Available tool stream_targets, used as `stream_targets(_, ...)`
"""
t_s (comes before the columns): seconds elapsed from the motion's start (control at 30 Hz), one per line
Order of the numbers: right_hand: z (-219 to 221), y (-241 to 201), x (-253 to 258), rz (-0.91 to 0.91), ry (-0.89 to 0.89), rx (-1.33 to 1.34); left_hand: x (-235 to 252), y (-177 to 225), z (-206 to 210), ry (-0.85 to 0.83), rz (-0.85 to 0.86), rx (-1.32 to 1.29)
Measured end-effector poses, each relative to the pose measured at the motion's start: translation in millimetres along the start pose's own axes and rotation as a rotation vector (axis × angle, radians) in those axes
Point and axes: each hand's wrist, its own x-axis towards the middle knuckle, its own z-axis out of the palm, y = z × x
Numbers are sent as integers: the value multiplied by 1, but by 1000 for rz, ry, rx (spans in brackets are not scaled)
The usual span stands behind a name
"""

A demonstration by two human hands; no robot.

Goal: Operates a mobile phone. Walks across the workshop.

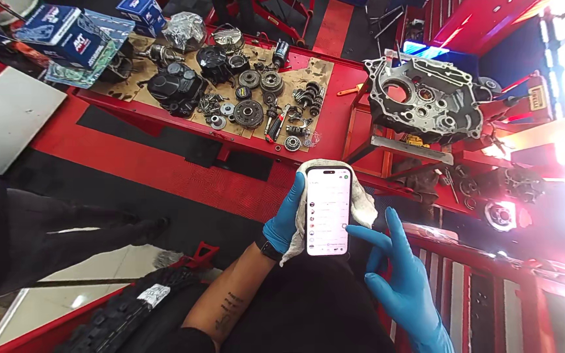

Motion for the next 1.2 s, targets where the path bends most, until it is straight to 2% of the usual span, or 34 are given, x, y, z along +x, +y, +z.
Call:
stream_targets(0.17, 4, -3, 7, 33, -67, -92, 0, 0, 1, 8, -6, 14)
stream_targets(0.43, 11, -8, 22, -9, -51, -239, 0, 0, 0, -13, -27, 32)
stream_targets(0.73, 14, -7, 32, 10, -57, -299, -4, -1, 1, 54, -49, 86)
stream_targets(1.2, 5, -9, 27, -33, -19, -151, -3, 3, 1, 30, -9, 61)
